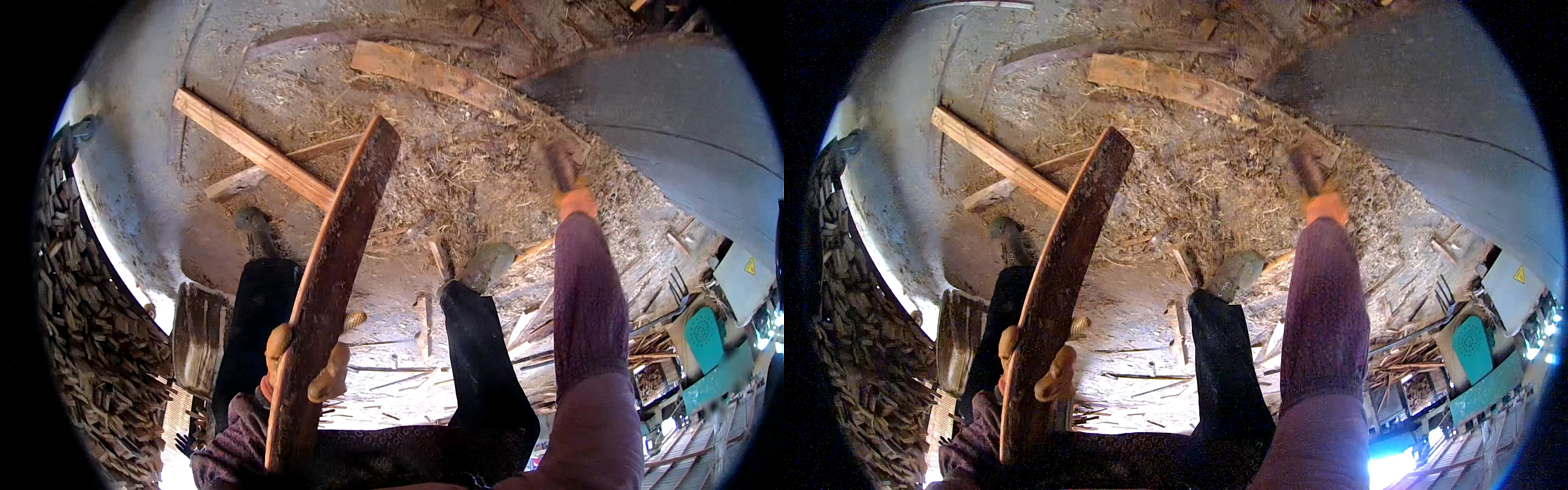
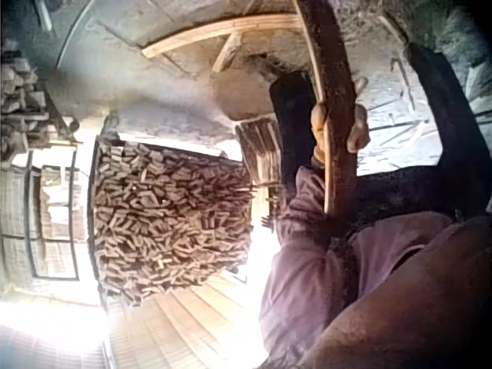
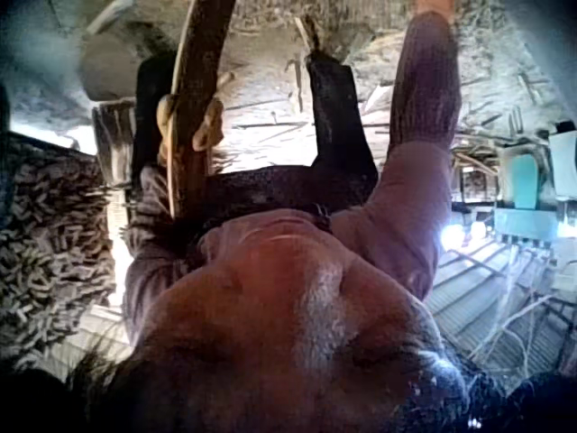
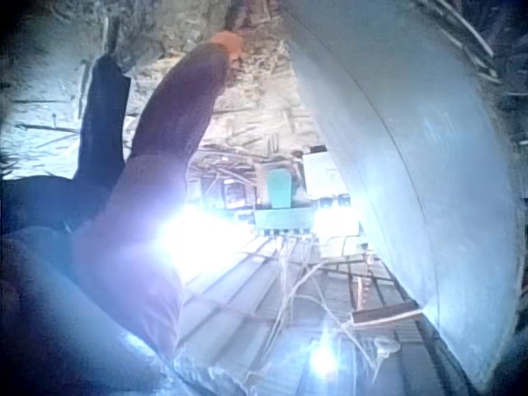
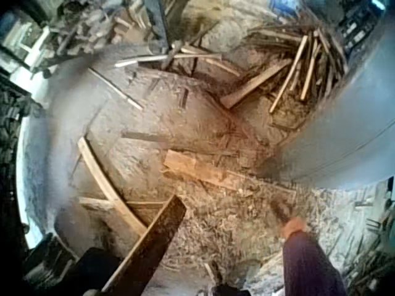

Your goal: The person picks up processed wooden planks from a pile and stacks them onto a metal rack. The person handles the planks by hand, lifting them and arranging them in a neat stack on the rack.

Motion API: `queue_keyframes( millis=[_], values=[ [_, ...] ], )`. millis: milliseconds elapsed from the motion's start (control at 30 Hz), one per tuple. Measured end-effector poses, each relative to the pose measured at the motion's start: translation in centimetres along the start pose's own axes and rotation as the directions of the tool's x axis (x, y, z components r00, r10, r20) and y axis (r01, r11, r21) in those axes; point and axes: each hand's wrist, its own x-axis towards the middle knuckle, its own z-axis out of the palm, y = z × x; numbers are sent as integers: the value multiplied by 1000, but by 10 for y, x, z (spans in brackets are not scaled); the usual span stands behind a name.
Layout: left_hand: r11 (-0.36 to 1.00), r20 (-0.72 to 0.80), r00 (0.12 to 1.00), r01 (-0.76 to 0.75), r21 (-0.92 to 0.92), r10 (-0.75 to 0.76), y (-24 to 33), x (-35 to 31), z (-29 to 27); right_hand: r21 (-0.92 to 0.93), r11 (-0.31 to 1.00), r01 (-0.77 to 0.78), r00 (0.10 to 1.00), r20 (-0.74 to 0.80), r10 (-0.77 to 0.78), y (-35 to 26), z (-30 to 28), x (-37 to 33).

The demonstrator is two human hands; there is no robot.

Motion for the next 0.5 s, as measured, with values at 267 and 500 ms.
queue_keyframes(
  millis=[267,500],
  values=[
    [996,125,991,-39,-82,49,29,1,18,318,636,703,678,-566,-468,-191,-137,-90],
    [993,92,992,-94,68,88,53,-3,27,-25,818,575,750,-385,-539,-254,-132,0]
  ],
)
